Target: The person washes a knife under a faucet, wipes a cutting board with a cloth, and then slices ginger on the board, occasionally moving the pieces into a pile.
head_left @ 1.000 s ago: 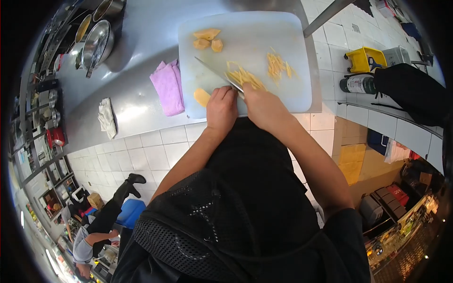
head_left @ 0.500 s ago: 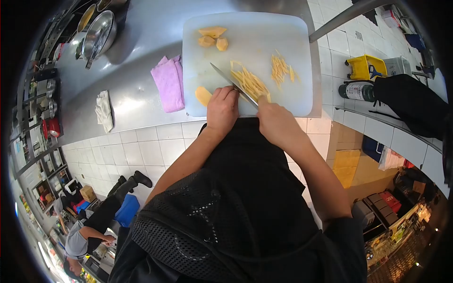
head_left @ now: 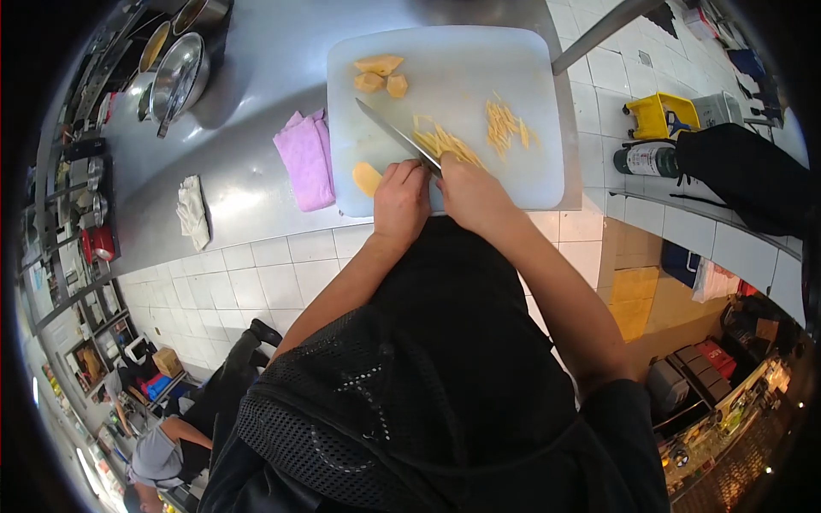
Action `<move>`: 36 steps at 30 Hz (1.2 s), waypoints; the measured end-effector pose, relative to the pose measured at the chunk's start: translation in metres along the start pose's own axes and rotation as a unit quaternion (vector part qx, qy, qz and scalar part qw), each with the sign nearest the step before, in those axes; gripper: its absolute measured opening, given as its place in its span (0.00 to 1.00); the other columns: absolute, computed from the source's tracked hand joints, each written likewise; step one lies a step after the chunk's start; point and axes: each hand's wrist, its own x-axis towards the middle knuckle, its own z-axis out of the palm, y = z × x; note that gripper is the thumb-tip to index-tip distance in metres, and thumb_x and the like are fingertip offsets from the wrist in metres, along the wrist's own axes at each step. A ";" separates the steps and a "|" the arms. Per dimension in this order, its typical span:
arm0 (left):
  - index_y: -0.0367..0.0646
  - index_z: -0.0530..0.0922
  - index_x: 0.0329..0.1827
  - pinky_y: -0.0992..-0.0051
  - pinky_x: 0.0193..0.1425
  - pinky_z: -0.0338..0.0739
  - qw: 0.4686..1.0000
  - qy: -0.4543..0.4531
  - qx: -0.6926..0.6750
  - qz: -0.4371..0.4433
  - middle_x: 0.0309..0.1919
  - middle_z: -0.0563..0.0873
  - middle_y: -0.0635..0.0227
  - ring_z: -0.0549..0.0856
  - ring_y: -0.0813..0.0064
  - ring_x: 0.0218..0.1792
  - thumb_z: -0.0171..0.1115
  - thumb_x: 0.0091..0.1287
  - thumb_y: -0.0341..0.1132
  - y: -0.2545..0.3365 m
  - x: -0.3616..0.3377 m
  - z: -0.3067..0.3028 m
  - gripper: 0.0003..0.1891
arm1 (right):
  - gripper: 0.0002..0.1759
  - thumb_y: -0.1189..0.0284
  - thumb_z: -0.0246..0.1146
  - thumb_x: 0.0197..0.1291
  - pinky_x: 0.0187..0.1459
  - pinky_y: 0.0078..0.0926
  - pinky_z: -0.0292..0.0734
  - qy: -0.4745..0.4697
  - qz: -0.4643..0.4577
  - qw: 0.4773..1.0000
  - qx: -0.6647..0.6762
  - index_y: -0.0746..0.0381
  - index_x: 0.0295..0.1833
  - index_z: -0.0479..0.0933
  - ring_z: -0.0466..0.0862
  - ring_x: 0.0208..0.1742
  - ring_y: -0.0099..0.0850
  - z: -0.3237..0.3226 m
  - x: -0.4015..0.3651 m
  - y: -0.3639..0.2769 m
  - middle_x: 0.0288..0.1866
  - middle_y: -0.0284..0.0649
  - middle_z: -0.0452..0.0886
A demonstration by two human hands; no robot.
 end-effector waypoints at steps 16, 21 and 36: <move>0.33 0.88 0.49 0.57 0.57 0.85 0.998 -0.027 -0.038 -0.047 0.50 0.89 0.56 0.88 0.48 0.49 0.67 0.66 0.19 0.006 0.005 -0.016 0.10 | 0.14 0.72 0.67 0.74 0.48 0.62 0.80 0.033 -0.053 0.998 0.019 0.66 0.57 0.74 0.87 0.46 0.66 -0.042 -0.003 0.000 0.39 0.62 0.87; 0.32 0.89 0.52 0.58 0.58 0.85 0.992 0.047 -0.063 -0.099 0.51 0.89 0.52 0.89 0.47 0.51 0.64 0.71 0.18 0.002 0.032 -0.061 0.10 | 0.14 0.71 0.66 0.74 0.47 0.62 0.79 0.026 -0.028 0.999 0.030 0.63 0.59 0.74 0.86 0.45 0.66 -0.041 -0.026 0.002 0.38 0.61 0.87; 0.32 0.87 0.57 0.60 0.61 0.84 0.985 0.045 -0.110 -0.126 0.53 0.88 0.53 0.88 0.50 0.54 0.68 0.73 0.23 0.007 0.041 -0.072 0.12 | 0.13 0.73 0.67 0.71 0.46 0.58 0.80 0.103 -0.018 0.993 -0.050 0.61 0.56 0.75 0.87 0.46 0.62 -0.093 -0.038 0.050 0.41 0.56 0.88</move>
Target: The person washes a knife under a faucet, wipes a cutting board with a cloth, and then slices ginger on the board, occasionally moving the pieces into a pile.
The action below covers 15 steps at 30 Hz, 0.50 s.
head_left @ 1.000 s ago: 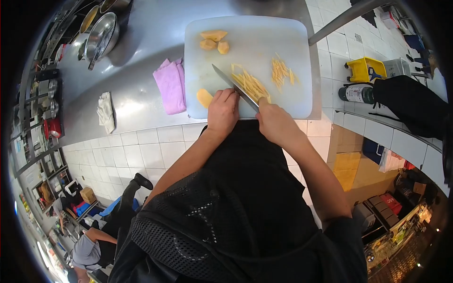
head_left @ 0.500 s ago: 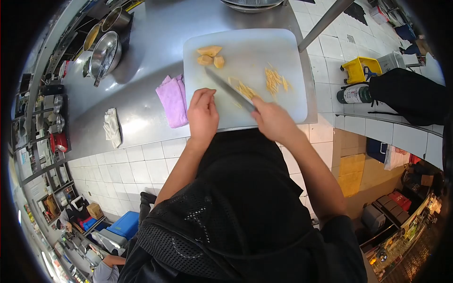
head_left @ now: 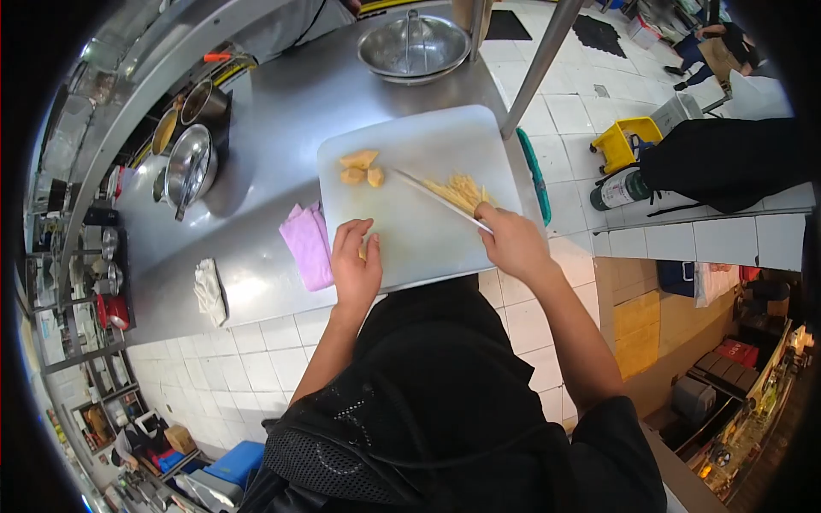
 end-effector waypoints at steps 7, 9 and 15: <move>0.38 0.84 0.67 0.54 0.72 0.79 0.925 -0.218 0.031 0.310 0.65 0.86 0.54 0.85 0.47 0.66 0.74 0.74 0.39 0.058 0.040 0.032 0.22 | 0.16 0.74 0.70 0.64 0.47 0.58 0.83 0.060 0.002 0.997 -0.046 0.61 0.54 0.74 0.89 0.47 0.57 -0.003 -0.009 0.005 0.45 0.49 0.85; 0.41 0.77 0.79 0.51 0.82 0.69 0.861 -0.390 0.125 0.302 0.78 0.79 0.53 0.77 0.48 0.78 0.66 0.79 0.57 0.069 0.052 0.044 0.35 | 0.14 0.74 0.70 0.63 0.47 0.57 0.84 0.055 0.006 0.997 -0.057 0.62 0.51 0.76 0.89 0.47 0.57 -0.002 -0.016 0.006 0.46 0.49 0.85; 0.41 0.62 0.91 0.54 0.92 0.54 0.774 -0.528 0.131 0.325 0.90 0.63 0.53 0.62 0.52 0.90 0.53 0.82 0.68 0.056 0.095 0.093 0.47 | 0.13 0.76 0.71 0.60 0.46 0.56 0.84 0.071 0.017 0.994 -0.079 0.62 0.48 0.76 0.89 0.46 0.56 -0.012 -0.049 0.024 0.47 0.48 0.85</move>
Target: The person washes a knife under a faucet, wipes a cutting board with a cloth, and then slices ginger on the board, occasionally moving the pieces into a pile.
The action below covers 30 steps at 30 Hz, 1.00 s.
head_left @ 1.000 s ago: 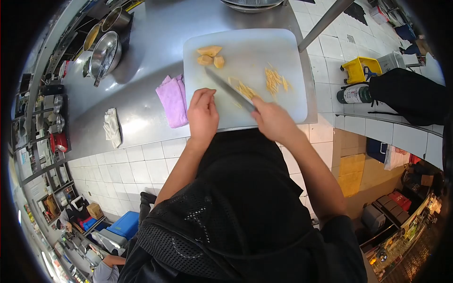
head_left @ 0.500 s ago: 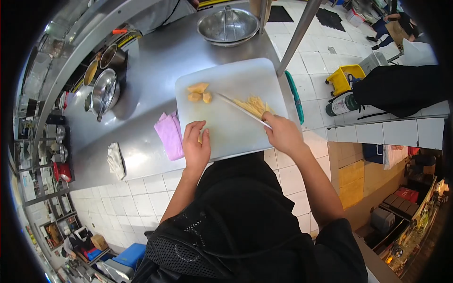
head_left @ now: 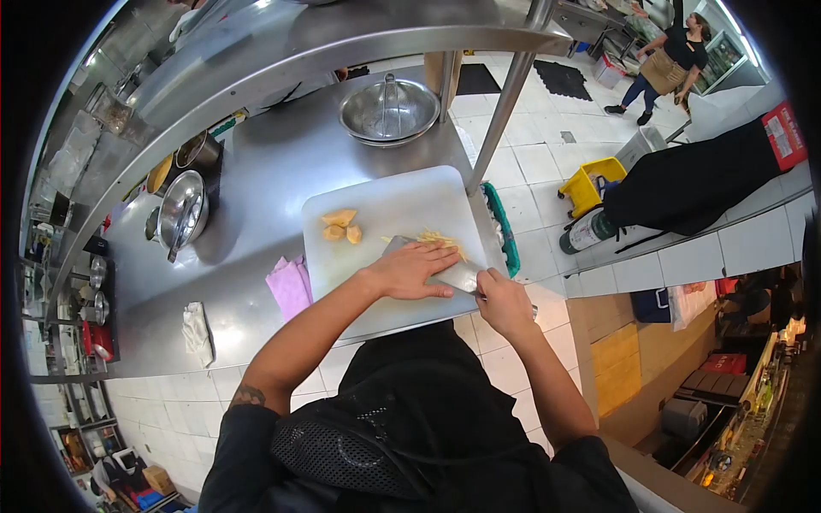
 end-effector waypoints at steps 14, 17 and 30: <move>0.45 0.60 0.92 0.55 0.91 0.57 0.973 0.148 -0.163 -0.070 0.86 0.71 0.51 0.66 0.48 0.88 0.48 0.88 0.57 -0.004 -0.030 -0.019 0.37 | 0.12 0.78 0.71 0.58 0.44 0.54 0.83 0.021 0.026 0.999 0.011 0.62 0.42 0.74 0.88 0.44 0.54 -0.016 0.003 0.001 0.43 0.47 0.83; 0.45 0.57 0.93 0.53 0.90 0.59 0.995 0.099 0.012 -0.032 0.87 0.68 0.49 0.66 0.48 0.88 0.50 0.86 0.61 -0.012 -0.027 -0.006 0.41 | 0.12 0.78 0.71 0.57 0.44 0.54 0.83 0.025 0.001 1.000 -0.011 0.61 0.41 0.74 0.88 0.44 0.54 -0.023 0.000 0.008 0.43 0.46 0.83; 0.41 0.66 0.89 0.41 0.93 0.45 0.995 -0.018 0.074 -0.060 0.93 0.56 0.53 0.49 0.44 0.93 0.42 0.82 0.74 0.017 0.018 -0.027 0.48 | 0.14 0.77 0.74 0.53 0.42 0.55 0.82 -0.027 -0.040 0.999 0.004 0.60 0.40 0.74 0.87 0.41 0.55 -0.011 0.018 0.008 0.40 0.47 0.83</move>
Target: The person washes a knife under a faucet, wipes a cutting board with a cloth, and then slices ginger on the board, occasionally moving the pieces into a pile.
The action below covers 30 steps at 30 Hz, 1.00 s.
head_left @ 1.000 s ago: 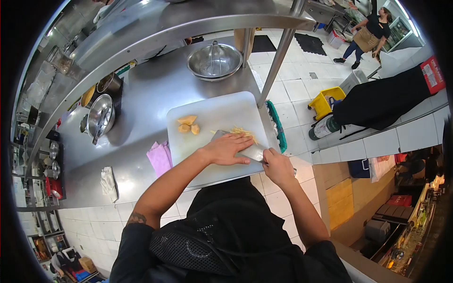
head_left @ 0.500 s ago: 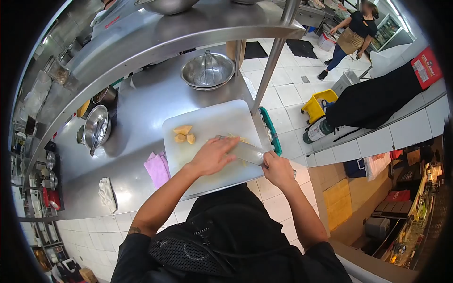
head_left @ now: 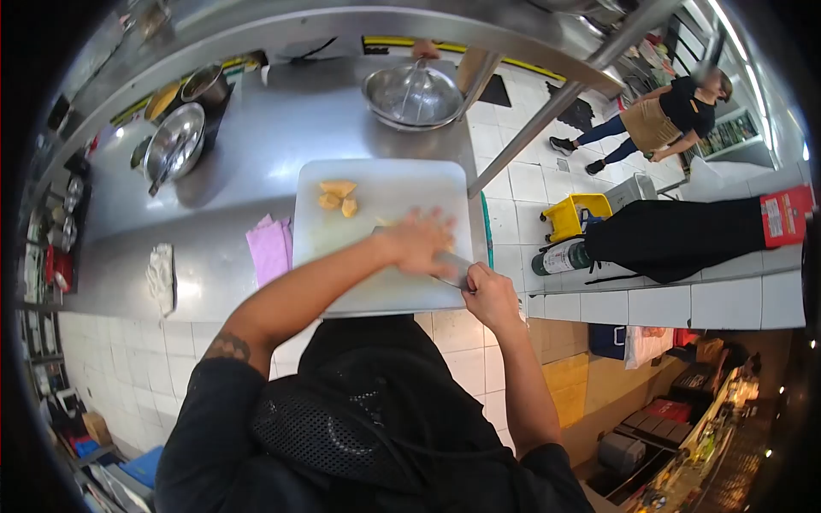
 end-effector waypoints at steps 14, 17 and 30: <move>0.38 0.89 0.59 0.69 0.57 0.85 0.833 0.323 -0.353 -0.278 0.51 0.92 0.58 0.91 0.67 0.51 0.68 0.73 0.23 -0.080 -0.193 0.043 0.13 | 0.11 0.73 0.67 0.78 0.46 0.34 0.80 -0.056 0.211 0.901 0.376 0.68 0.59 0.79 0.82 0.40 0.30 0.053 -0.044 -0.068 0.38 0.46 0.85; 0.42 0.89 0.62 0.69 0.57 0.85 0.842 0.303 -0.350 -0.277 0.61 0.89 0.60 0.88 0.64 0.57 0.68 0.70 0.20 -0.060 -0.222 0.102 0.18 | 0.10 0.74 0.67 0.77 0.43 0.37 0.78 -0.052 0.135 0.929 0.342 0.68 0.56 0.78 0.80 0.36 0.36 0.069 -0.034 -0.076 0.35 0.50 0.81; 0.40 0.85 0.60 0.56 0.67 0.80 0.886 0.370 -0.098 -0.263 0.61 0.85 0.59 0.82 0.48 0.61 0.74 0.64 0.23 -0.024 -0.195 0.123 0.20 | 0.11 0.73 0.68 0.77 0.44 0.38 0.79 -0.126 0.211 0.891 0.380 0.70 0.53 0.76 0.79 0.37 0.38 0.083 -0.042 -0.091 0.38 0.53 0.82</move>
